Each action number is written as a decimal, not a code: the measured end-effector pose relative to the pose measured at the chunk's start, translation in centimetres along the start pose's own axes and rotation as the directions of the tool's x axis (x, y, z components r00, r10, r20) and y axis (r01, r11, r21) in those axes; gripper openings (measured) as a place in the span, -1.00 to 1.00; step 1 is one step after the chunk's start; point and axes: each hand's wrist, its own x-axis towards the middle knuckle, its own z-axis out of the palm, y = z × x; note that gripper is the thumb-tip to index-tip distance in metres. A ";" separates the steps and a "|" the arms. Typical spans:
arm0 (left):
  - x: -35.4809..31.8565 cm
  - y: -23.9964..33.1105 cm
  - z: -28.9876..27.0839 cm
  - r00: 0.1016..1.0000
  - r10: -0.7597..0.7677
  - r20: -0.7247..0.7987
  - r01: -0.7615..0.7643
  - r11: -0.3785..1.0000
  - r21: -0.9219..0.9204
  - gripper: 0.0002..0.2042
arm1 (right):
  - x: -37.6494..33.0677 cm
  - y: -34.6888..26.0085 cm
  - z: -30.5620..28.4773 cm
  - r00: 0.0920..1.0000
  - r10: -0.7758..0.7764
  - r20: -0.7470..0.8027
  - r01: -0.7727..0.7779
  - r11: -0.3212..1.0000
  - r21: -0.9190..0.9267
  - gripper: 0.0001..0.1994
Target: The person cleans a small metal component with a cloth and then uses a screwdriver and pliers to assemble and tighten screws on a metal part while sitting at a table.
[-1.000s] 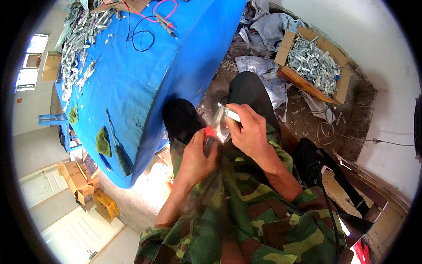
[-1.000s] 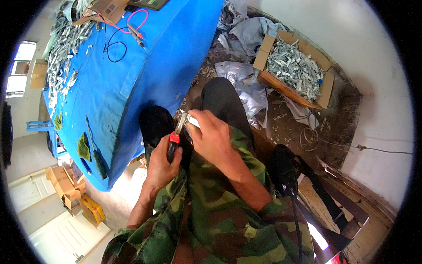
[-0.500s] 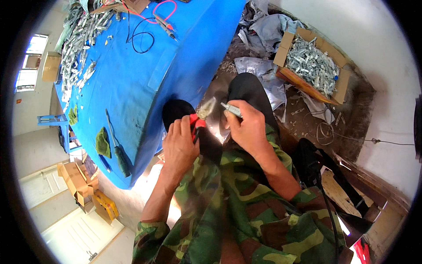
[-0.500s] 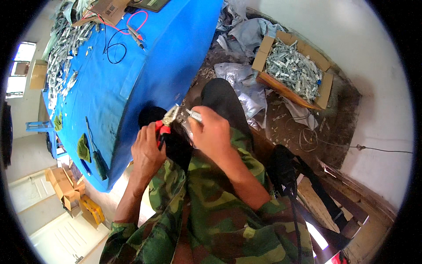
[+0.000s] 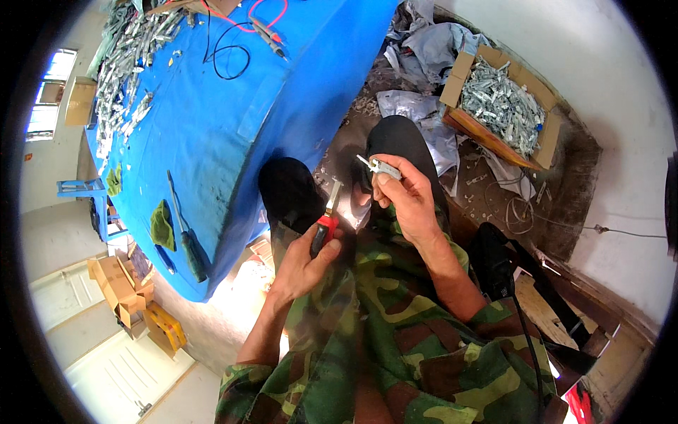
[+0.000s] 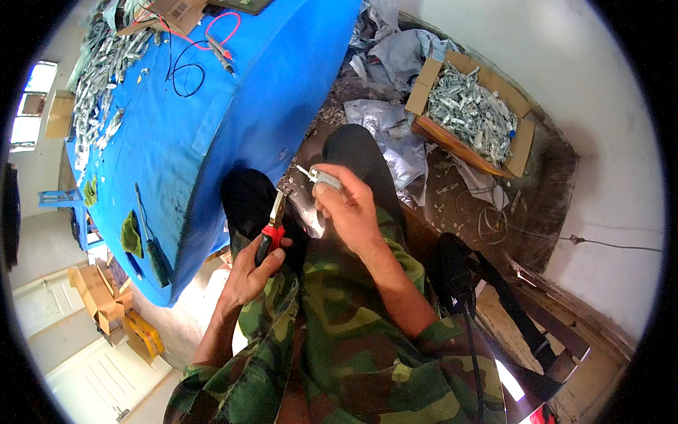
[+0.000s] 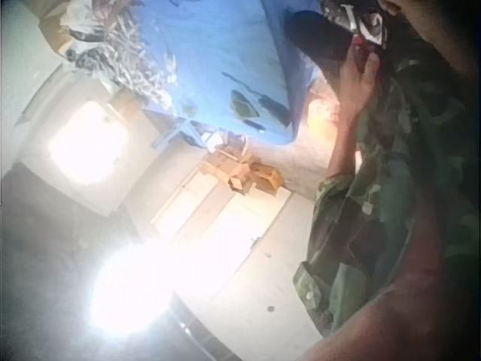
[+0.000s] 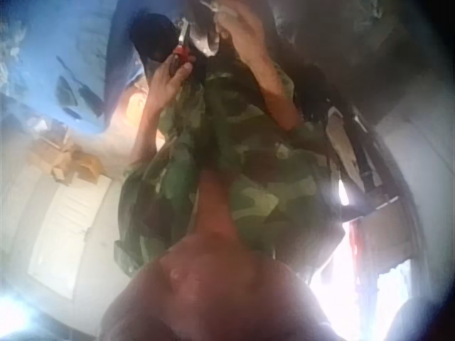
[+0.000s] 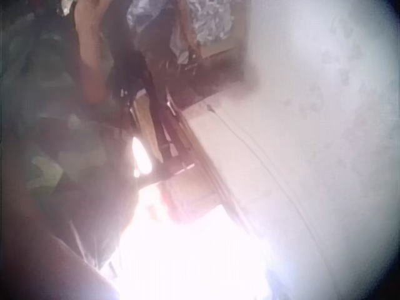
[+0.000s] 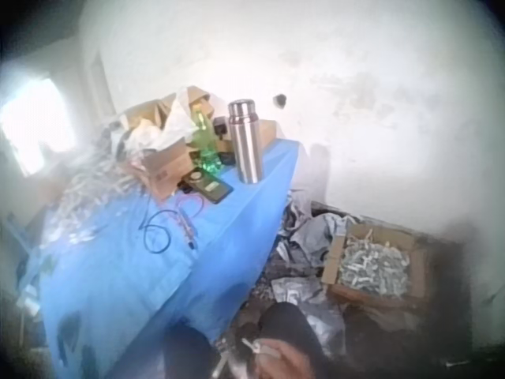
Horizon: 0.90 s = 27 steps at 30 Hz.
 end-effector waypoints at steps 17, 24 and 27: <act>-0.6 -0.5 -0.6 0.995 0.073 -0.064 -0.054 0.965 0.258 -0.38 | 0.5 0.7 2.4 0.996 0.007 0.092 0.003 0.994 -0.110 -0.65; -1.5 0.5 -0.5 0.964 0.180 -0.195 -0.063 0.869 0.490 -0.35 | 0.6 1.0 2.8 0.998 0.053 0.029 -0.049 0.992 -0.115 -0.67; -1.1 1.3 -0.2 0.954 0.212 -0.210 -0.055 0.817 0.575 -0.35 | 0.1 1.1 3.2 1.000 0.017 -0.012 -0.019 0.980 -0.197 -0.71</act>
